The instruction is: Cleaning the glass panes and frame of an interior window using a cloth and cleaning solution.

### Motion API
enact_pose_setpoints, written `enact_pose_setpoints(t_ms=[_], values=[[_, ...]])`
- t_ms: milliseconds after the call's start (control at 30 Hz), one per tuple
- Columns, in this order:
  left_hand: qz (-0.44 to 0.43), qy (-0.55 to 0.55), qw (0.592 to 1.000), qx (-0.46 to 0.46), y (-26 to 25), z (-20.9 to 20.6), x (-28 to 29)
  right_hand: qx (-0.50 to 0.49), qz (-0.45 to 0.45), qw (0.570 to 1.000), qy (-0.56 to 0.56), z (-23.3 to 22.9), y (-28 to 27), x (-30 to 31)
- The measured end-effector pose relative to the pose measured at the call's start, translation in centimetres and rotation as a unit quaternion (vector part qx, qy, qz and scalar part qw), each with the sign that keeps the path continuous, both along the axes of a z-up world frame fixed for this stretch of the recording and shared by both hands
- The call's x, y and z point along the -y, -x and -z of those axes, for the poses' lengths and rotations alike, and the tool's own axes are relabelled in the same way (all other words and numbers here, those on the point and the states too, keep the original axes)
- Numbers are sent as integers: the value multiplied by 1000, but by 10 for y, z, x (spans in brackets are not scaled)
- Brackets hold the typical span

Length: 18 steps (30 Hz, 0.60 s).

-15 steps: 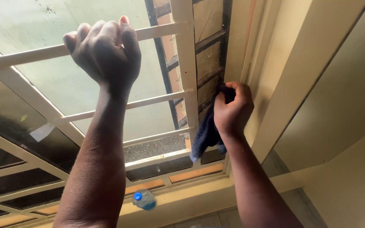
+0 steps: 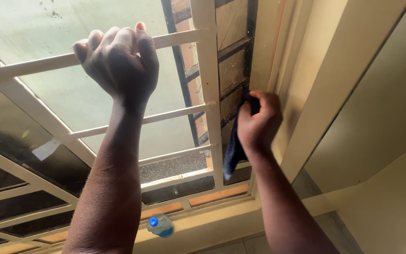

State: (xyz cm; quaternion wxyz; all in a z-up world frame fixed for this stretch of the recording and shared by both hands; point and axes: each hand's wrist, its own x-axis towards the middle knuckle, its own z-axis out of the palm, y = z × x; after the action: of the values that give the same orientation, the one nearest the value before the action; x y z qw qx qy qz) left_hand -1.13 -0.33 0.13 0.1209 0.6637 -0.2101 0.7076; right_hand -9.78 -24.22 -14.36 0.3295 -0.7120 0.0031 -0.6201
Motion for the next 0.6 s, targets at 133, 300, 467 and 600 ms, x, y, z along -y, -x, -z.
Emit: enact_pose_setpoints(t_ms=[133, 300, 467, 600], values=[[3, 4, 1000, 1, -4, 1, -1, -7, -29, 999, 13, 11, 2, -25], [3, -11, 1000, -2, -3, 1, -3, -20, -9, 1000, -17, 7, 1, -6], [0, -5, 1000, 3, -5, 1, -2, -8, 18, 1000, -7, 3, -3, 2], [2, -10, 1000, 1, -4, 2, -3, -25, -43, 999, 10, 10, 5, -28]])
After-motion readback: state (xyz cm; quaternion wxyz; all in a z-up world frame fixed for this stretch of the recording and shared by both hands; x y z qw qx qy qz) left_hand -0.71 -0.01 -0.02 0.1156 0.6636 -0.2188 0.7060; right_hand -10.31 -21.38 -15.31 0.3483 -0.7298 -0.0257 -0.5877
